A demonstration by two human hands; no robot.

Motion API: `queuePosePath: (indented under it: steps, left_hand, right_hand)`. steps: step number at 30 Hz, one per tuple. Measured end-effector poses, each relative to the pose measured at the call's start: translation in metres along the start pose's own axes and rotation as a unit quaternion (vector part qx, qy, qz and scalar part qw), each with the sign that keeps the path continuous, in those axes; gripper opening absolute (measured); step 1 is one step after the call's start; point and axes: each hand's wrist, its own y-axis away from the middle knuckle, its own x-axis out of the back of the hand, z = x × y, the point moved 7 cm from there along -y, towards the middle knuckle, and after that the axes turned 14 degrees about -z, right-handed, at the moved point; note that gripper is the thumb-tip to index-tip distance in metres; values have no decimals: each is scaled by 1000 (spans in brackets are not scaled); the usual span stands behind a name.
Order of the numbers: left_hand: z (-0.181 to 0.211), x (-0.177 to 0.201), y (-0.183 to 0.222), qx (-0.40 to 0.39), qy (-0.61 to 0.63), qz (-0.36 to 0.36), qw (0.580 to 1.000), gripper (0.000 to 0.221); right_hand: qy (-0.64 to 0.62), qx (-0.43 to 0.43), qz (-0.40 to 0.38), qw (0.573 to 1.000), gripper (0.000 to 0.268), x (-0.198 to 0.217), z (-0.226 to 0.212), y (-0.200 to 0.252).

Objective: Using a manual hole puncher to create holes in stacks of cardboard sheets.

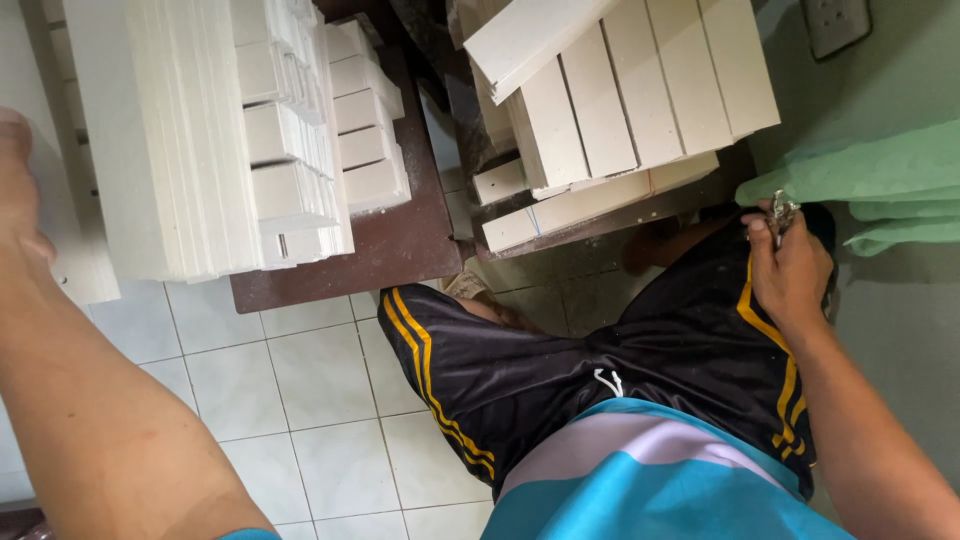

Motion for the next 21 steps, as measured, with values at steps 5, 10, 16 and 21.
queuePosePath:
  steps: [5, 10, 16, 21]
  left_hand:
    - [-60, 2, -54, 39, -26, -6, 999, 21]
    - [-70, 6, -60, 19, -85, -9, 996, 17]
    - [-47, -2, -31, 50, -90, -15, 995, 23]
    - [-173, 14, -161, -13, 153, -94, 984, 27]
  right_hand:
    - [-4, 0, 6, 1000, 48, -1, 4, -1]
    - [18, 7, 20, 1000, 41, -4, 10, -2]
    - [33, 27, 35, 999, 45, -1, 7, 0]
    - [16, 6, 22, 1000, 47, 0, 9, -1]
